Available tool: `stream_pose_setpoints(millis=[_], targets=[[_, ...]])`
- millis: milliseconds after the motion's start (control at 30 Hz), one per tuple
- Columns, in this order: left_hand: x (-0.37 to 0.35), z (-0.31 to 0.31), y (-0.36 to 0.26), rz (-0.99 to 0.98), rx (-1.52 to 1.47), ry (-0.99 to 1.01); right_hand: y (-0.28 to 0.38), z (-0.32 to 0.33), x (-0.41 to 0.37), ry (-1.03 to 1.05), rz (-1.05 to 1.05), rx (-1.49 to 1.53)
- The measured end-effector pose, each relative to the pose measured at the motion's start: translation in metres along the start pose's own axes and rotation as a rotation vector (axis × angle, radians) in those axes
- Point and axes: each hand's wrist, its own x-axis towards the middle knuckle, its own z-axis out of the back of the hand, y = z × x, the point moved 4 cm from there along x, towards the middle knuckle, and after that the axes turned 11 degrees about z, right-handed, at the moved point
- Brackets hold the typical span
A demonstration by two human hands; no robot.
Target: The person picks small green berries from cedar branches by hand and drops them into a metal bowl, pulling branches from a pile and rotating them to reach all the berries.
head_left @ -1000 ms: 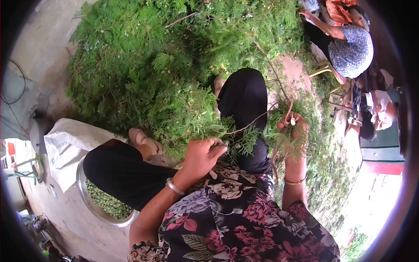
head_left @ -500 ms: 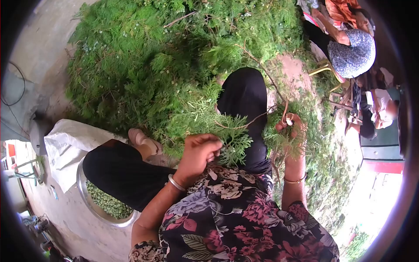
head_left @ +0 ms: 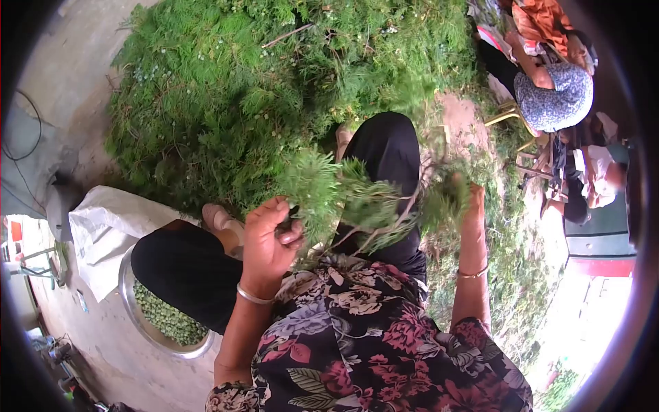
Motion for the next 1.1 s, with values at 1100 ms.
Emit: stream_pose_setpoints(millis=[1100], targets=[[0.008,0.005,-0.024,-0.058,-0.456,0.242,-0.022,-0.115,-0.113,0.939,-0.018,-0.898]])
